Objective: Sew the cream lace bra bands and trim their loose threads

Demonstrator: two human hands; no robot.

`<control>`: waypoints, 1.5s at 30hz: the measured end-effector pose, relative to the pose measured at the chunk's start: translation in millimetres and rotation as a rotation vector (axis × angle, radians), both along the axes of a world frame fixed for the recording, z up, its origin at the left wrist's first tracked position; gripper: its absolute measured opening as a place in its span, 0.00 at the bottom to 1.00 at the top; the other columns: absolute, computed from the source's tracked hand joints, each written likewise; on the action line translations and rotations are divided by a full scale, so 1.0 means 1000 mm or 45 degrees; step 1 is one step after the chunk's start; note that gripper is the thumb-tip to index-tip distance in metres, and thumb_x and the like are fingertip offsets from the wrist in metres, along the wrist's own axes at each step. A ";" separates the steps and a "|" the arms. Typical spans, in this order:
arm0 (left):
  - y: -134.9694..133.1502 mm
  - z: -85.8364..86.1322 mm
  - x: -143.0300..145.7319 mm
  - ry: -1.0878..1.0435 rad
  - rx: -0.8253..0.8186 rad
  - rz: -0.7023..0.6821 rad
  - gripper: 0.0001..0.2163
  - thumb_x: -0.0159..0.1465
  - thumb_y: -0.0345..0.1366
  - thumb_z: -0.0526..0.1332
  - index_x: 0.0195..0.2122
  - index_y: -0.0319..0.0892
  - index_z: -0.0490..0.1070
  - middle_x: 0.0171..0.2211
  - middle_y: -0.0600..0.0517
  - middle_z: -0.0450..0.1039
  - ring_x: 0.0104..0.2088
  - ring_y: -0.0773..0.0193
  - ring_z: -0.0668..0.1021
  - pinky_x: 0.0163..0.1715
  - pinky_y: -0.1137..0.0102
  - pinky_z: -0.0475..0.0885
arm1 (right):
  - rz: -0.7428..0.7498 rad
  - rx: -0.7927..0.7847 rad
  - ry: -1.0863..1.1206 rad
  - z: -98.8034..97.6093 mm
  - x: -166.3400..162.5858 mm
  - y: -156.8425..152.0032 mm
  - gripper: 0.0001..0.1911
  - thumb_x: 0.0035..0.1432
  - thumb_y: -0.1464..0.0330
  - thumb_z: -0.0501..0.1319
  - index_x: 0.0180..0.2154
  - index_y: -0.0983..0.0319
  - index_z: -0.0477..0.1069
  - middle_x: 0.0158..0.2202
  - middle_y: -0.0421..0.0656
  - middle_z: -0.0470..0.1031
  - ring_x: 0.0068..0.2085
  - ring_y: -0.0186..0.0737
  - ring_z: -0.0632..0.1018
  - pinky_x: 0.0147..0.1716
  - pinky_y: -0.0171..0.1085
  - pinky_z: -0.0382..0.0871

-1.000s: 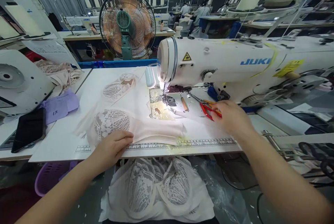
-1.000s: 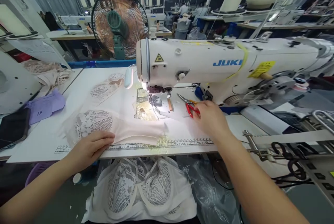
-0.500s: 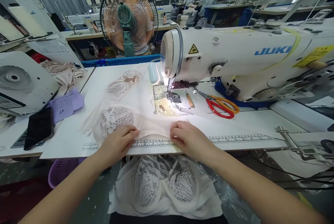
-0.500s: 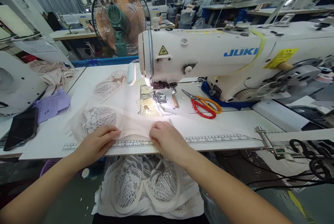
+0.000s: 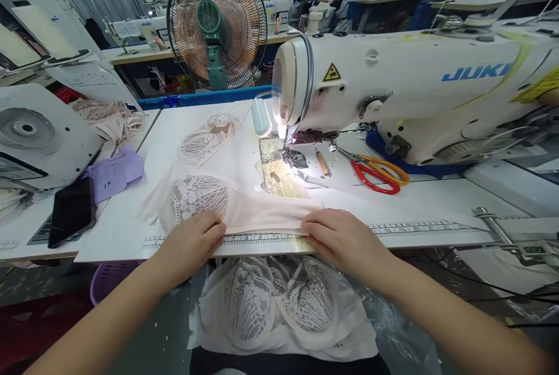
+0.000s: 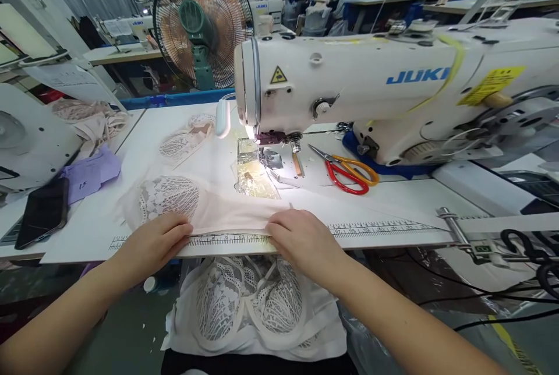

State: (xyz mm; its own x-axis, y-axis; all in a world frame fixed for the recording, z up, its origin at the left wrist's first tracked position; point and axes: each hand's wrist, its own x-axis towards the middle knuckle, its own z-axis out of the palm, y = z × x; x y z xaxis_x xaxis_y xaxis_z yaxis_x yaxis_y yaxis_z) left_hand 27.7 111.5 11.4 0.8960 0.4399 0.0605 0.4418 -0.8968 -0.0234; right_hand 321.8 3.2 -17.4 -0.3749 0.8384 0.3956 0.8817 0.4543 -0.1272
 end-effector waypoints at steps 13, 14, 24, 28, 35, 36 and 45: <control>-0.013 0.001 0.007 0.187 0.086 0.156 0.08 0.63 0.26 0.52 0.37 0.39 0.69 0.35 0.47 0.73 0.34 0.57 0.75 0.31 0.65 0.71 | -0.100 0.194 -0.135 -0.009 -0.003 -0.007 0.11 0.58 0.78 0.53 0.33 0.64 0.74 0.34 0.47 0.78 0.33 0.42 0.76 0.29 0.38 0.63; -0.015 0.000 0.005 0.178 0.080 0.137 0.08 0.64 0.26 0.51 0.37 0.39 0.69 0.35 0.47 0.73 0.35 0.58 0.74 0.31 0.66 0.71 | -0.107 0.215 -0.104 -0.011 -0.002 -0.010 0.11 0.59 0.77 0.53 0.33 0.64 0.74 0.35 0.47 0.78 0.34 0.43 0.76 0.30 0.38 0.64; -0.023 -0.007 -0.008 -0.010 0.219 -0.076 0.07 0.65 0.31 0.52 0.42 0.40 0.65 0.39 0.45 0.71 0.37 0.56 0.74 0.33 0.65 0.71 | -0.079 0.143 0.221 -0.014 -0.005 -0.029 0.07 0.61 0.69 0.56 0.33 0.63 0.71 0.38 0.47 0.78 0.40 0.46 0.76 0.37 0.42 0.69; -0.025 -0.015 -0.008 -0.064 0.364 -0.063 0.08 0.65 0.29 0.52 0.45 0.39 0.64 0.37 0.45 0.72 0.35 0.56 0.74 0.31 0.64 0.72 | -0.146 0.037 0.252 -0.011 -0.015 -0.022 0.09 0.58 0.69 0.60 0.41 0.64 0.71 0.38 0.49 0.76 0.39 0.48 0.74 0.34 0.43 0.69; -0.034 -0.008 -0.015 0.024 0.354 -0.069 0.11 0.62 0.22 0.51 0.42 0.39 0.67 0.34 0.46 0.74 0.33 0.58 0.75 0.30 0.66 0.71 | -0.028 0.095 0.252 -0.012 -0.019 -0.022 0.14 0.60 0.77 0.50 0.27 0.62 0.71 0.27 0.45 0.72 0.29 0.40 0.70 0.25 0.35 0.62; -0.036 -0.003 -0.015 0.041 0.373 -0.083 0.13 0.61 0.20 0.51 0.43 0.39 0.67 0.34 0.46 0.74 0.33 0.58 0.75 0.30 0.66 0.71 | -0.033 0.127 0.278 -0.012 -0.018 -0.023 0.14 0.60 0.77 0.50 0.28 0.62 0.71 0.27 0.45 0.72 0.29 0.39 0.70 0.24 0.35 0.62; -0.042 0.101 -0.001 0.035 0.356 0.016 0.18 0.56 0.22 0.48 0.41 0.43 0.72 0.38 0.46 0.76 0.35 0.56 0.78 0.33 0.66 0.74 | 0.291 0.084 0.944 0.051 -0.006 -0.028 0.12 0.58 0.79 0.55 0.39 0.59 0.71 0.32 0.44 0.76 0.35 0.39 0.77 0.33 0.37 0.73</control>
State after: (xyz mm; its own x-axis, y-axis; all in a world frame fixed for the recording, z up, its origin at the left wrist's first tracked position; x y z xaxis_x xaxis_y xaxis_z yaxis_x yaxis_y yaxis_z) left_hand 26.2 69.8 112.7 0.8935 0.4208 0.1568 0.4488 -0.8481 -0.2816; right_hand 316.1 -25.0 34.0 -0.1534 0.7384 0.6566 0.4605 0.6414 -0.6137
